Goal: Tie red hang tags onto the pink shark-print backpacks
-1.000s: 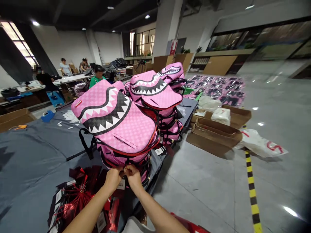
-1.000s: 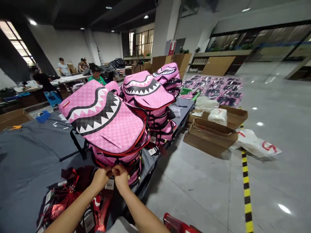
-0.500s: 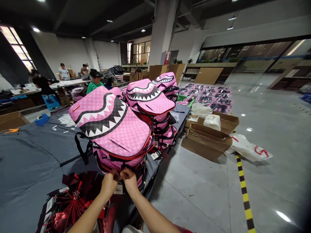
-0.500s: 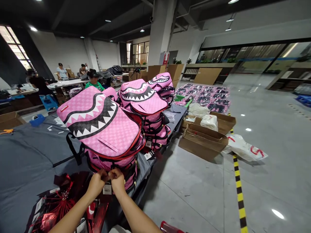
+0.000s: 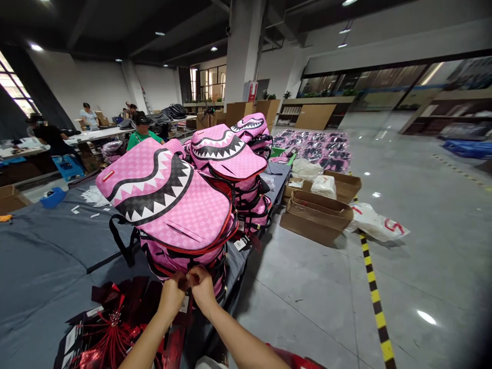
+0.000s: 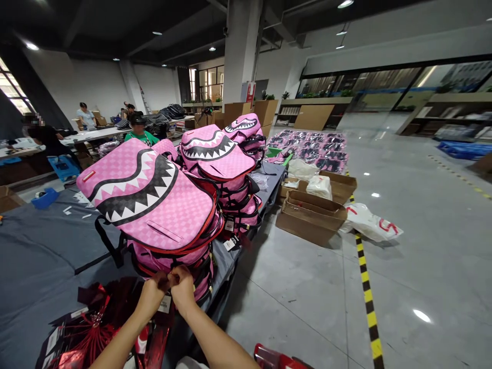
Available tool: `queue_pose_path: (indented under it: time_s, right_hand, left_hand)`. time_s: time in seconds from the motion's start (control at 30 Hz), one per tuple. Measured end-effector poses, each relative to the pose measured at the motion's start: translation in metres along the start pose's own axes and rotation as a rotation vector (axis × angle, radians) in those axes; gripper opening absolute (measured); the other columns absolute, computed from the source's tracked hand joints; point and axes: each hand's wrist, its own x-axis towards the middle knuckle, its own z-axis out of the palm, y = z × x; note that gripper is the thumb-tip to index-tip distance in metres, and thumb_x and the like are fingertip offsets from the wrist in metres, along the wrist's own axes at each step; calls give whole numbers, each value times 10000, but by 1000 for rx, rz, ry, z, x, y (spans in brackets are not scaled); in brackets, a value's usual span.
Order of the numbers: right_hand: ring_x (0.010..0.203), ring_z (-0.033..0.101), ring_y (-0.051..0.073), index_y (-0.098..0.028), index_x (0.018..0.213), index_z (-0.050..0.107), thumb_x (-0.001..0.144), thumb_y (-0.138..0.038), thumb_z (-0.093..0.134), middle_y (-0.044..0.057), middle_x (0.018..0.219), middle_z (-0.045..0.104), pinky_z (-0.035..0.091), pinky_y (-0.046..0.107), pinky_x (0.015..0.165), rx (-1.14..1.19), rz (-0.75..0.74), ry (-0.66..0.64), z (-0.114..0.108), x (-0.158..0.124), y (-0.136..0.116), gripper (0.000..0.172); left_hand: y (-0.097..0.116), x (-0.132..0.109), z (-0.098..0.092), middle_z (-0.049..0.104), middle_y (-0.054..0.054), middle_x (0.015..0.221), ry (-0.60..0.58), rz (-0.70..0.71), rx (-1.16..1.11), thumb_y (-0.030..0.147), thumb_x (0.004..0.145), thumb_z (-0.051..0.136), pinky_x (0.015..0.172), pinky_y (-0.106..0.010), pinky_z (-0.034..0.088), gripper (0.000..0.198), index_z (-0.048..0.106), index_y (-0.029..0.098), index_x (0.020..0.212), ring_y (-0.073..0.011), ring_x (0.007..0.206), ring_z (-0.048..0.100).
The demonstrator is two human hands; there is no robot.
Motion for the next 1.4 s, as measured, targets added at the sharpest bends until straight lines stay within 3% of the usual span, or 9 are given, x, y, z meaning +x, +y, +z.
queue_pose_path:
  time_s: [0.1,0.3,0.47,0.57,0.87,1.03,1.13,1.27,1.4]
  right_hand:
    - [703,567,181,-204,645,606,688,-221,545,19,733,563,439,290,652,25,51,4,2,-1,2,76]
    - [687,561,175,-216,627,607,661,-218,547,6,696,574,444,280,645,63,52,7,4,0,1,68]
    - [674,559,168,-215,621,593,671,-252,559,8,704,574,445,268,622,77,49,25,5,2,3,72]
    - [663,552,167,-218,632,597,681,-271,569,1,680,571,442,269,625,51,46,40,6,2,4,77]
    - [675,557,169,-215,645,595,709,-289,569,4,686,580,439,267,629,28,36,36,7,5,-4,102]
    - [678,563,173,-215,641,592,700,-294,573,9,686,590,451,272,636,31,16,73,7,7,-3,100]
    - [669,565,173,-208,654,601,712,-316,575,17,707,607,450,279,636,39,28,64,4,8,-4,125]
    - [657,556,176,-211,671,599,735,-373,587,11,679,607,437,283,637,52,47,52,0,10,-11,175]
    - [659,565,188,-211,678,613,728,-468,599,21,666,622,443,301,653,61,89,42,-3,12,-17,262]
  left_hand:
    - [-7,2,0,730,-48,882,-73,50,-118,146,860,459,720,-225,459,238,682,172,940,-164,796,668]
    - [-12,3,5,690,-23,747,69,-49,-51,170,834,546,661,-217,421,102,646,169,857,-154,718,646]
    - [-14,5,5,711,-29,812,-9,10,-125,157,872,479,708,-221,441,201,668,190,932,-155,777,665]
    - [-11,5,4,703,-30,781,59,-46,-88,171,847,544,686,-224,435,116,656,179,880,-161,746,658]
    - [1,5,-6,732,-57,865,55,-87,-44,179,867,530,672,-231,418,160,674,180,935,-180,812,681]
    - [5,7,-11,730,-50,866,-42,-31,-42,121,865,500,681,-227,410,221,673,191,985,-166,815,674]
    - [10,6,-13,716,-59,863,26,-75,17,180,883,518,686,-242,410,167,668,187,954,-182,823,668]
    - [18,5,-14,681,-65,1040,47,19,-30,129,890,483,793,-240,436,231,680,201,986,-162,936,635]
    - [19,8,-10,677,-44,945,91,24,-116,109,850,529,790,-232,443,161,672,178,880,-147,890,621]
